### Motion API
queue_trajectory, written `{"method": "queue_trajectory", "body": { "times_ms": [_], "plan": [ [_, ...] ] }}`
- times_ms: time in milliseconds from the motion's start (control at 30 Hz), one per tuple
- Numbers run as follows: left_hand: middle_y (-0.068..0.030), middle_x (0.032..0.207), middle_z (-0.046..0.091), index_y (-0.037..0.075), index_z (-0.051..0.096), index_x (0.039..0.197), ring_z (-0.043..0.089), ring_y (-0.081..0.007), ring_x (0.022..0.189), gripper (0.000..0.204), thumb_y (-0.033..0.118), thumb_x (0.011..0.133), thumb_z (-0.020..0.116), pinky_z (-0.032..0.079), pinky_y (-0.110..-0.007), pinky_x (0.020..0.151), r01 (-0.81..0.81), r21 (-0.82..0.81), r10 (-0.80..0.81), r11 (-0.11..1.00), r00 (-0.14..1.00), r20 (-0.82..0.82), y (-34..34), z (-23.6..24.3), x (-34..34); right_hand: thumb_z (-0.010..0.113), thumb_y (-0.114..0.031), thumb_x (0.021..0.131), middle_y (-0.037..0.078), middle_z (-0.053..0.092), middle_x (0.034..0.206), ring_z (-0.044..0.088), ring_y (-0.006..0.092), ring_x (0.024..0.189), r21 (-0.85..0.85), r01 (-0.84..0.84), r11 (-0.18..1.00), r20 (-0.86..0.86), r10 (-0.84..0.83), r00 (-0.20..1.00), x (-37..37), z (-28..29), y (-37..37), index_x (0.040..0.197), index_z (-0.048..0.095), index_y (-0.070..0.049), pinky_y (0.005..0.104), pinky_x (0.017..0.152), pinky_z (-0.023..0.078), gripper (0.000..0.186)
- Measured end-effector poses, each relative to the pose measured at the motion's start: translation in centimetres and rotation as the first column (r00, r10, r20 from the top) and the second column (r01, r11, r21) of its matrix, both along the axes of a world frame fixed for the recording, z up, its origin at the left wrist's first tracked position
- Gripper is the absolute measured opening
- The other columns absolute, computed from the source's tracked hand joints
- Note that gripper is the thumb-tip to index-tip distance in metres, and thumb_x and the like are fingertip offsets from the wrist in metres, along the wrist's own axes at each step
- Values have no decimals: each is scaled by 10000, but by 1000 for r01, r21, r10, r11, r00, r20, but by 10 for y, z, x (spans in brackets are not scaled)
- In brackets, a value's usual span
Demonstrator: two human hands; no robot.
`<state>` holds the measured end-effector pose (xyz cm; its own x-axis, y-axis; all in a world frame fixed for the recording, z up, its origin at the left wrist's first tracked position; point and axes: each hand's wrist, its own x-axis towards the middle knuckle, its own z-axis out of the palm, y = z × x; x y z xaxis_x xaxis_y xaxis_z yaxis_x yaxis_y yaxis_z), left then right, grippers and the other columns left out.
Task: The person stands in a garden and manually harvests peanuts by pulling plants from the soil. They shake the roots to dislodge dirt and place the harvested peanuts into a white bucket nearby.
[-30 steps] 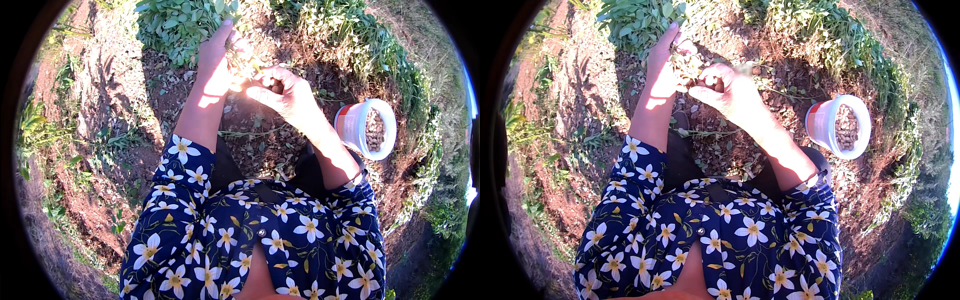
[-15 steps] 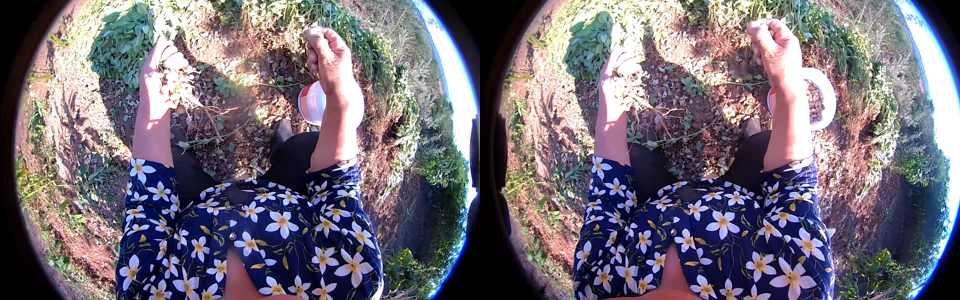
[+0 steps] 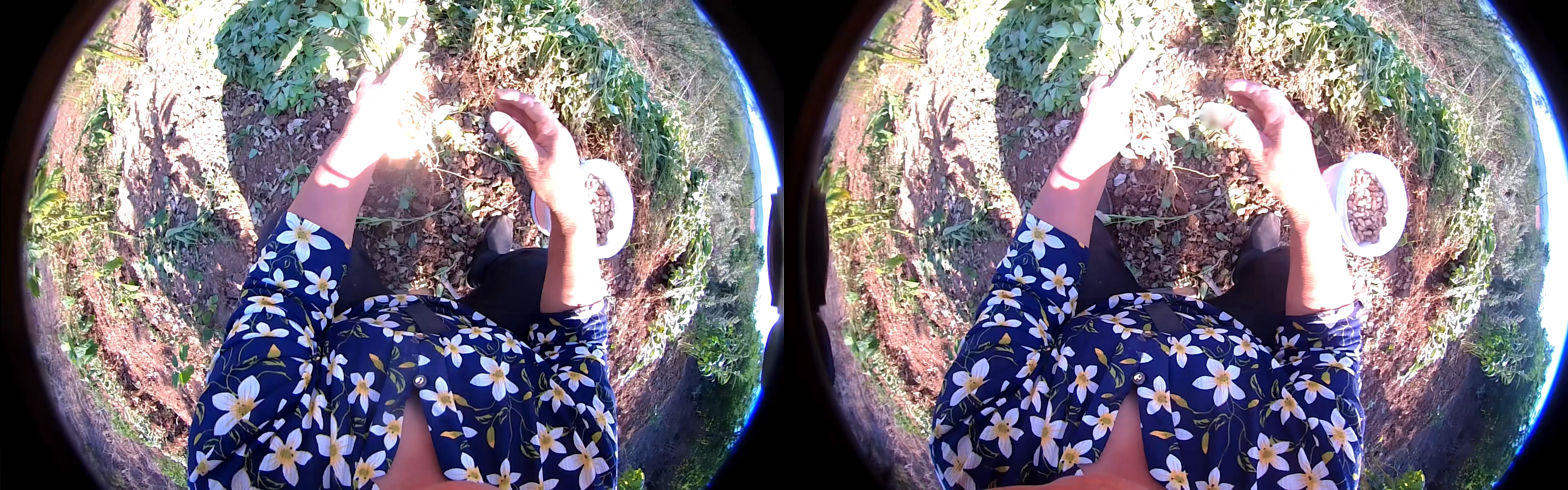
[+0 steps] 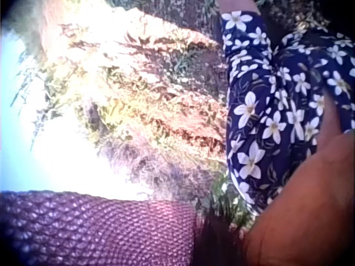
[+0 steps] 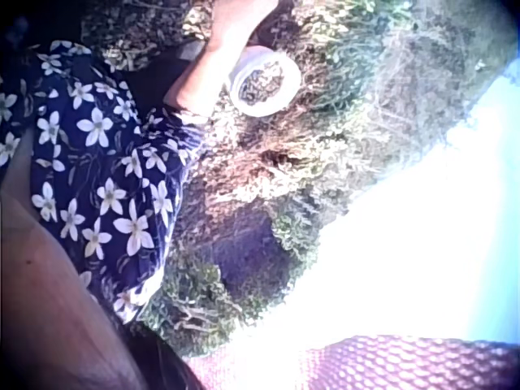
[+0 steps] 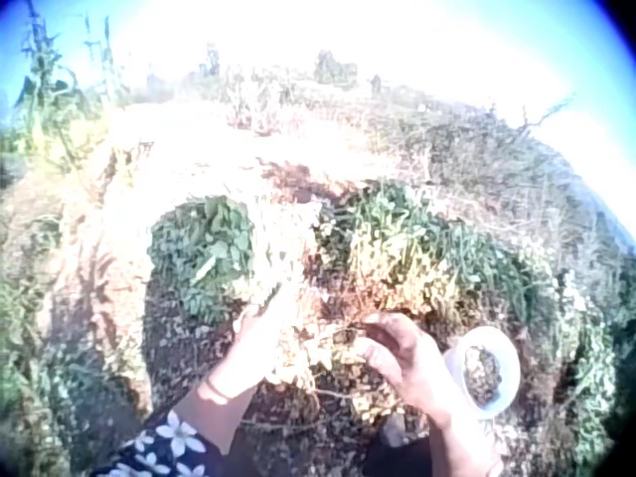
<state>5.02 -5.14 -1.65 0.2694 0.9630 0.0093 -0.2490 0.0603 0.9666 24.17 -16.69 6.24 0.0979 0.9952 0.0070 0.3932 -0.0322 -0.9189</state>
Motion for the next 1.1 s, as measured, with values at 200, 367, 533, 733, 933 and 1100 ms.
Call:
{"method": "queue_trajectory", "body": {
  "times_ms": [200, 367, 533, 733, 933, 1100],
  "plan": [
    [-198, 1256, 520, 74, 451, 1347, 505, -246, 1190, 382, 76, 970, 393, 423, -359, 988, 197, 403, -117, 894, 969, -216, -26, 35, 6, 681, -207, 851, 227, 584, 1170, 576, 311, 1097, 74, -12, 997, -178, 25, 984, -47, -70, 35, 1281, 451, 22, 352, 933, 461, 539],
    [-127, 1154, 592, -30, 469, 1278, 590, -191, 1043, 454, 286, 954, 512, 478, -306, 878, 590, 217, -627, 777, 698, 347, 20, 24, -20, 619, -93, 901, 30, 622, 1105, 594, 106, 969, -84, -281, 956, -879, 62, 473, -39, -10, 27, 1252, 519, -51, 249, 822, 506, 367],
    [-191, 1320, 499, -54, 417, 1339, 519, -268, 1195, 561, 285, 918, 568, 395, -385, 1022, 345, 77, -352, 936, 927, 127, -17, 56, -26, 608, -246, 927, 24, 623, 1079, 555, 90, 972, -99, -262, 960, -572, 160, 804, -51, -46, 37, 1184, 575, -17, 256, 884, 444, 346],
    [-192, 1285, 534, -51, 465, 1313, 501, -248, 1213, 540, -31, 776, 508, 360, -350, 1046, 233, 341, -237, 911, 971, -32, 8, 8, -51, 646, -180, 904, -4, 636, 919, 565, 58, 852, -22, -50, 998, -371, 38, 928, -34, -48, 43, 1075, 620, -4, 214, 783, 457, 247],
    [-182, 1275, 548, -34, 471, 1317, 543, -220, 1162, 586, -120, 740, 424, 422, -325, 989, 4, -141, -4, 990, 1000, 0, 0, 37, -42, 749, -329, 795, 70, 659, 836, 641, 123, 784, -25, -223, 975, -21, 222, 975, -67, -31, 28, 1017, 592, 0, 268, 706, 513, 426],
    [-175, 1190, 583, -14, 493, 1290, 574, -222, 1098, 608, -155, 703, 421, 486, -312, 903, 19, -51, -24, 998, 995, -94, 5, 27, -43, 794, -455, 709, 83, 637, 835, 614, 154, 753, -67, -165, 984, 109, 172, 979, -72, -33, 23, 1090, 537, 13, 293, 716, 515, 656]
  ]
}}
